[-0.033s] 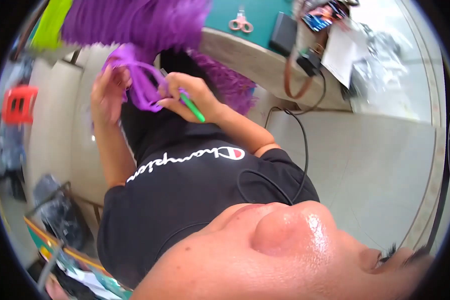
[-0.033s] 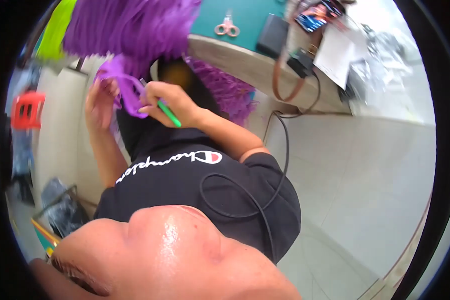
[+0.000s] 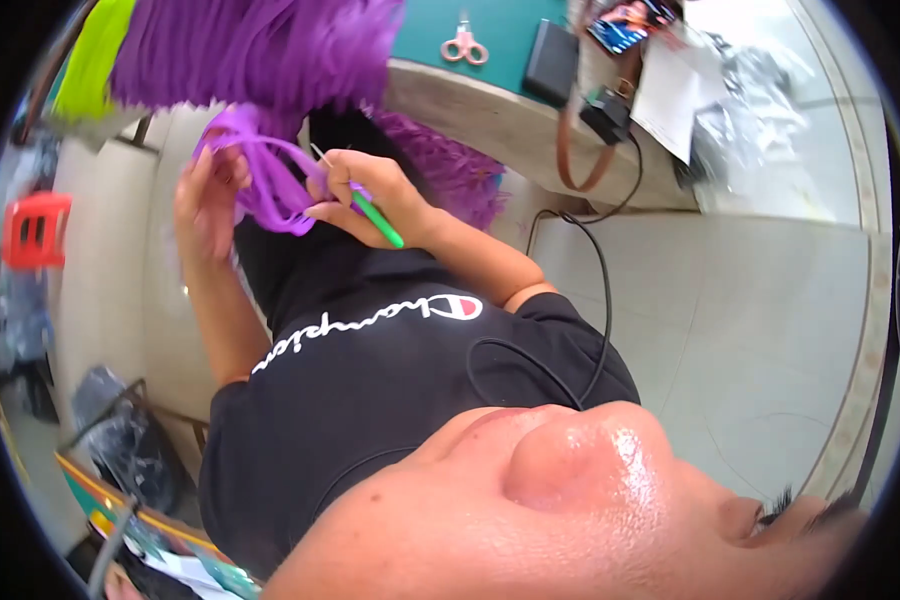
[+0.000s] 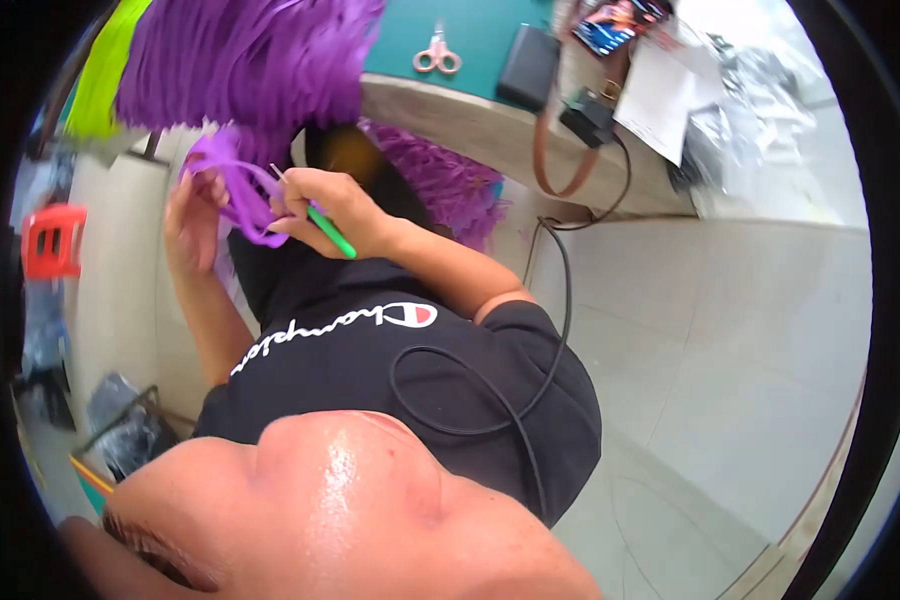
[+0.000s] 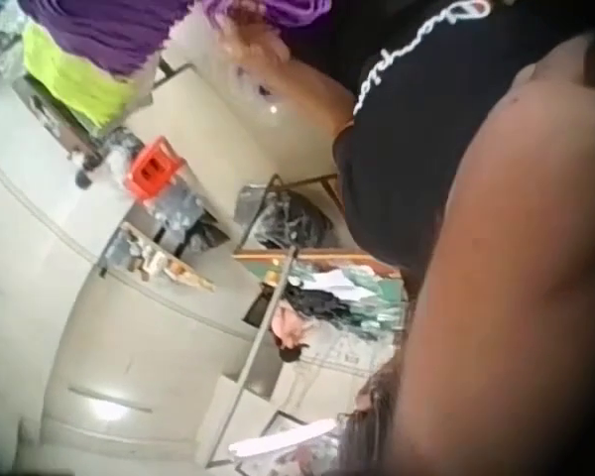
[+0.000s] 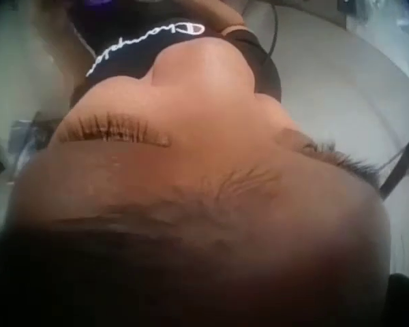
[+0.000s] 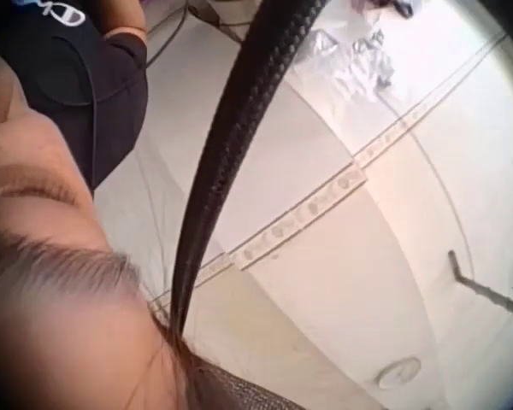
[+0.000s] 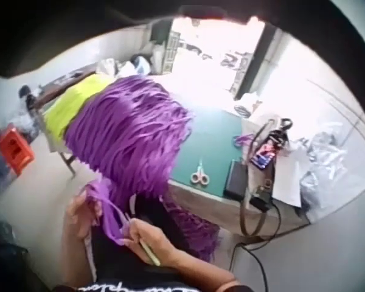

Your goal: Crocheting purple fabric strips using a green crochet hook at a workshop table.

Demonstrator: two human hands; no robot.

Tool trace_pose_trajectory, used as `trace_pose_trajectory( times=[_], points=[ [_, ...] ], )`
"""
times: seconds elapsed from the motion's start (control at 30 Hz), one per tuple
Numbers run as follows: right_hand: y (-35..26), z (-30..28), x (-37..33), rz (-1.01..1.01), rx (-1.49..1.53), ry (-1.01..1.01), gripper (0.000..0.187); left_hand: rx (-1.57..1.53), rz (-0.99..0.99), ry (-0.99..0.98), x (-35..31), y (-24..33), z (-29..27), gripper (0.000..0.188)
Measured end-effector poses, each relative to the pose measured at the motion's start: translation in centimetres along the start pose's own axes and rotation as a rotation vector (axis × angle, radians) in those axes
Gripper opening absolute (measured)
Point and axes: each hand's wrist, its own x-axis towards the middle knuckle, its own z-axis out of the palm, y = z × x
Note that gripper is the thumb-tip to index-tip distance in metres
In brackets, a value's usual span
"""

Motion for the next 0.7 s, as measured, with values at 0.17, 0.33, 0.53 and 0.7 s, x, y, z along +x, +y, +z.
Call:
trace_pose_trajectory(
  times=[0.17,0.33,0.53,0.7],
  points=[
    [0.0,-1.4,0.8,0.066,-0.357,0.378,0.029,0.566,-0.228,0.059,-1.4,0.9,3.7,0.027],
    [0.8,0.1,0.3,0.069,-0.535,0.242,0.02,0.782,-0.409,-0.382,-1.9,-1.8,4.6,0.034],
    [0.6,-0.5,0.8,0.059,-0.431,0.086,0.022,0.399,-0.171,-0.111,-1.1,-6.4,5.4,0.039],
    [0.4,-1.9,0.8,0.101,-0.348,-0.099,0.016,0.281,-0.324,-0.173,-1.3,-5.7,5.8,0.039]
  ],
)
